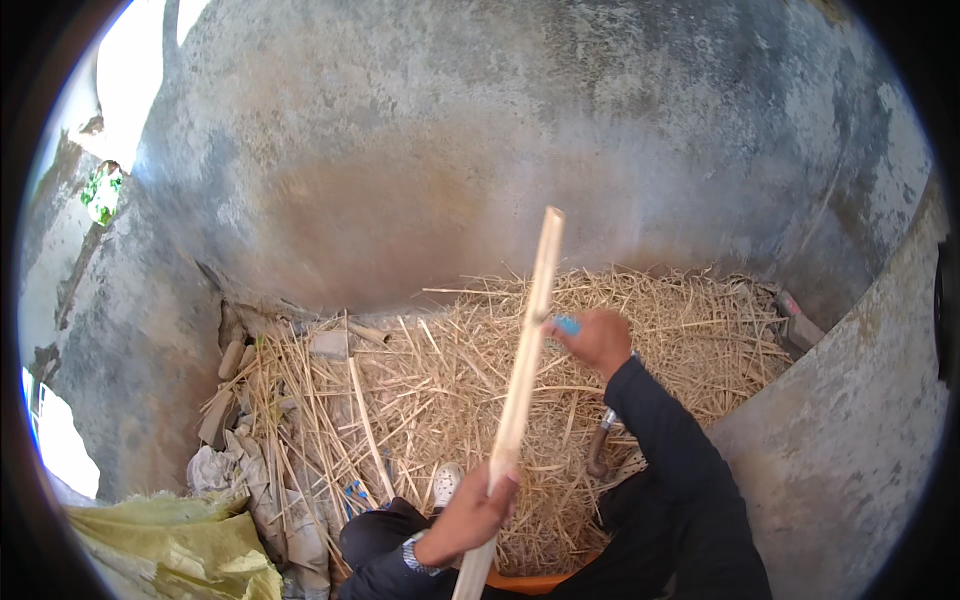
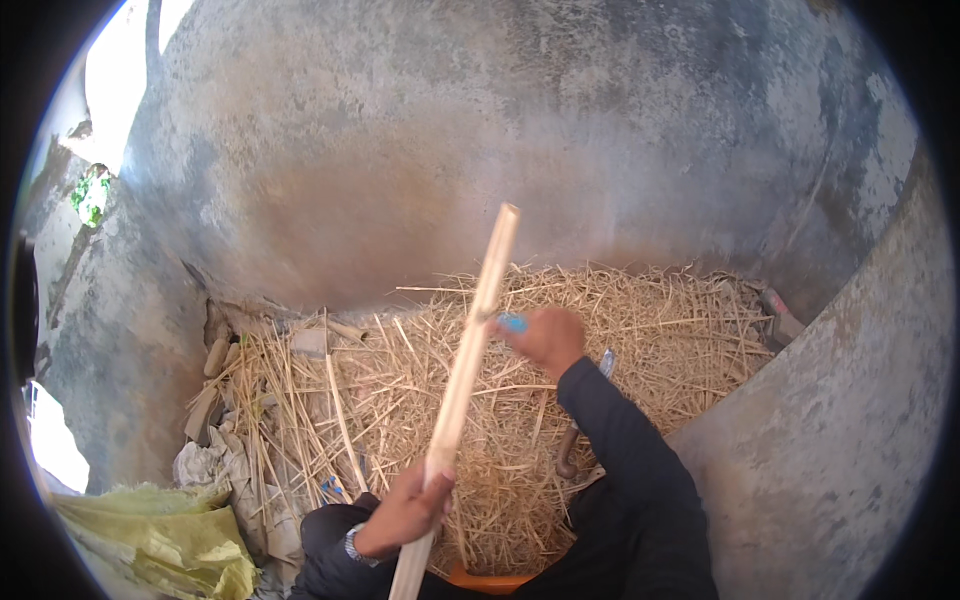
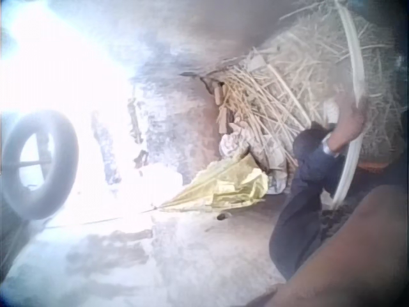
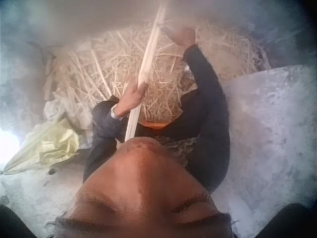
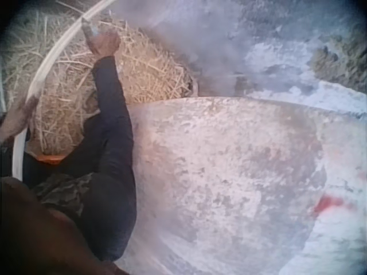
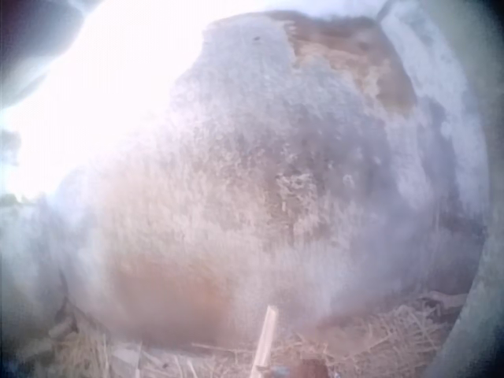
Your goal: The person sits on a bed of hay and uses a utility knife to shave thin strips off a long wooden stick. They hold the stick with their left hand and scrape the blade along its length with their right hand, creating wood shavings that fall onto the hay.
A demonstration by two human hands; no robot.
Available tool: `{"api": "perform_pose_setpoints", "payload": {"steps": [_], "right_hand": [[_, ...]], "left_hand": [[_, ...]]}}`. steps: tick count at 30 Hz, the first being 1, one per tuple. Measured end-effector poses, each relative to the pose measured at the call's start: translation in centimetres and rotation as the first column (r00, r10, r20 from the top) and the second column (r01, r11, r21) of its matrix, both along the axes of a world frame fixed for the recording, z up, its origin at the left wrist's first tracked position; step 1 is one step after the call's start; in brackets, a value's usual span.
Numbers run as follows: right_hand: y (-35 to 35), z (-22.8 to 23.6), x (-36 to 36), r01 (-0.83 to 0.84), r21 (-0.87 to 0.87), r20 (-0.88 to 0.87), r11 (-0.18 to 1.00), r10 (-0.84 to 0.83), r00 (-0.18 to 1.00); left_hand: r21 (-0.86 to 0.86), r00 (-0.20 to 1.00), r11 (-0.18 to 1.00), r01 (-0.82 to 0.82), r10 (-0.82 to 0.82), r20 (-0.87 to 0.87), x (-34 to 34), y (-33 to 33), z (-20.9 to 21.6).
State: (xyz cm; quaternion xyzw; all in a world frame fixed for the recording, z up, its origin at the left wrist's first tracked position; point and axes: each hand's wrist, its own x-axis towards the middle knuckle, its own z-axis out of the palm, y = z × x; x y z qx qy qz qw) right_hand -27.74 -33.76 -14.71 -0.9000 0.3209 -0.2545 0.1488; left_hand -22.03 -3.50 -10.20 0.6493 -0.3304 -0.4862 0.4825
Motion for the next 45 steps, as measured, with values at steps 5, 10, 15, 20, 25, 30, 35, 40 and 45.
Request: {"api": "perform_pose_setpoints", "payload": {"steps": [5,10,15,20,25,30,35,40,45], "right_hand": [[1.5,-0.3,0.4,-0.079,0.115,-0.052,0.990,0.085,0.995],[4.9,-0.2,-0.5,-0.249,-0.066,0.045,0.966,0.252,0.967],[1.0,-2.2,0.2,-0.159,-0.102,0.005,0.982,0.160,0.987],[-1.3,-2.2,0.5,-0.128,-0.230,0.041,0.965,0.141,0.989],[-8.2,-4.4,-1.6,0.133,-0.103,0.021,0.986,-0.132,0.991],[-10.2,-5.0,-1.6,0.251,-0.198,0.064,0.948,-0.243,0.968],[-12.6,-4.9,-5.0,0.366,-0.184,-0.011,0.912,-0.375,0.927],[-13.5,-6.7,-5.4,0.400,-0.219,-0.030,0.890,-0.416,0.909],[-11.9,-7.0,-3.6,0.317,0.520,0.000,0.794,-0.371,0.929]], "left_hand": [[0.040,0.999,0.999,0.037,-0.036,-0.018,0.4,0.7,-0.9],[0.048,0.999,0.998,-0.033,0.034,-0.014,0.2,0.4,-0.3],[0.036,0.999,0.999,-0.026,0.025,0.024,0.1,0.4,-0.6],[0.067,1.000,0.998,-0.003,0.003,-0.005,-0.4,0.7,-0.1],[0.036,0.994,0.994,0.103,-0.102,-0.028,-2.0,1.0,-1.5],[0.094,0.991,0.991,0.094,-0.084,-0.100,-2.1,0.6,-1.1],[0.122,0.980,0.973,0.198,-0.192,-0.052,-2.2,0.5,-1.6],[0.158,0.979,0.970,0.186,-0.169,-0.118,-2.0,0.1,-1.4],[0.225,0.991,0.969,0.101,-0.079,-0.105,-1.1,-1.3,-2.8]]}}
